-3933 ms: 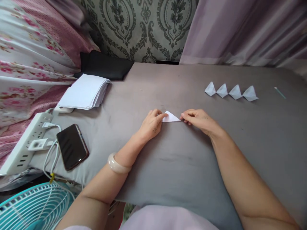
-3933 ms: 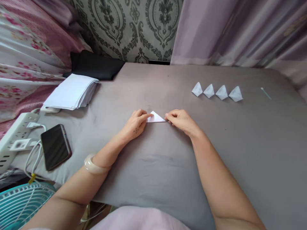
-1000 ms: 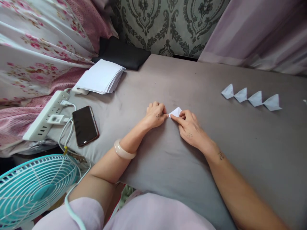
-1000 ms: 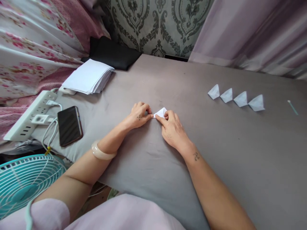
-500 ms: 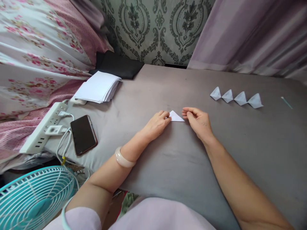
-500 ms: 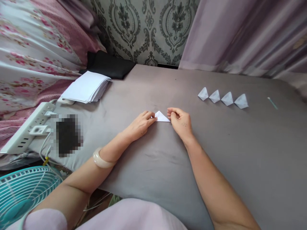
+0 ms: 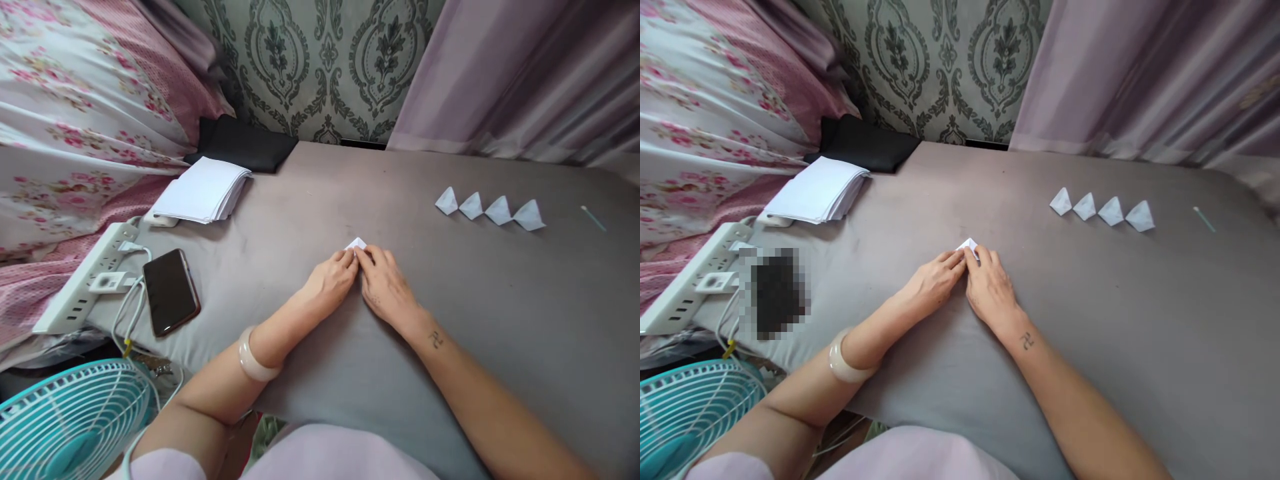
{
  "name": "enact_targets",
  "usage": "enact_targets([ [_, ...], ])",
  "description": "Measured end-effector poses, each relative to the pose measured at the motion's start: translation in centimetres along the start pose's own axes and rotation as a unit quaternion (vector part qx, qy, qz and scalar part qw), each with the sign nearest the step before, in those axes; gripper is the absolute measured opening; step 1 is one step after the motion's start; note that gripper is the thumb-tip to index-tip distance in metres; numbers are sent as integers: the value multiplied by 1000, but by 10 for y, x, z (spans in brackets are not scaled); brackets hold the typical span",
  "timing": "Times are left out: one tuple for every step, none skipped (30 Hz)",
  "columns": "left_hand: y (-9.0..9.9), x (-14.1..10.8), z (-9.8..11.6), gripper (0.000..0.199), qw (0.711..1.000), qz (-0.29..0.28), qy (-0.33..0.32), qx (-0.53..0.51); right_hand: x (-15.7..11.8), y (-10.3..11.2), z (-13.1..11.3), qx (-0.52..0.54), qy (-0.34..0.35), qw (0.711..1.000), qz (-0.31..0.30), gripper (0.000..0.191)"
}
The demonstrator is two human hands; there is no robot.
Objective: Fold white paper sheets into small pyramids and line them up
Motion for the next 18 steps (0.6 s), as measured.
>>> enact_targets([
  [0,0,1,45,1000,3,-4,2,0,0,-1,-5,-1,1000,-3,47],
  [1,0,3,44,1000,7,-10,2,1,0,0,-12,-4,1000,-6,48],
  [1,0,3,44,1000,10,-16,0,1,0,0,-19,-8,1000,-9,49],
  [1,0,3,44,1000,13,-19,-4,3,0,1,-27,-12,999,-11,49],
  [1,0,2,45,1000,15,-18,-10,5,0,3,-35,-14,999,-12,49],
  [1,0,1,46,1000,17,-15,-18,7,0,4,-42,-14,999,-11,49],
  [1,0,0,47,999,20,-9,-26,9,0,5,-48,-12,999,-8,48],
  [1,0,-1,48,999,23,-3,-35,11,0,6,-52,-8,999,-5,47],
  [1,0,-2,47,999,28,4,-44,13,0,7,-54,-5,999,-1,45],
  [1,0,-3,44,998,31,12,-54,15,1,8,-53,-3,999,2,44],
  [1,0,-5,40,997,35,23,-67,17,1,10,-49,-3,999,5,43],
  [1,0,-7,36,995,42,37,-83,19,2,12,-43,-5,999,6,42],
  [0,0,-11,32,992,53,54,-102,20,2,14,-33,-8,999,7,42],
  [-1,1,-15,29,987,70,72,-124,21,1,18,-19,-12,1000,7,41],
  [-2,2,-20,26,981,92,91,-147,23,1,22,2,-16,1000,8,41],
  [-3,3,-25,24,972,119,109,-170,24,0,26,29,-19,999,10,39],
  [-5,5,-31,21,963,141,125,-191,26,-1,31,60,-24,998,15,37],
  [-9,7,-36,18,955,155,143,-209,27,-1,36,95,-30,995,26,34],
])
Point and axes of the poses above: each hand's wrist, its own x-axis towards the middle knuckle, its own y-axis out of the back of the hand, z = x × y, the point moved 6 cm from there along x, towards the middle knuckle, and after that the axes turned 12 degrees about x, right-handed, at the moved point
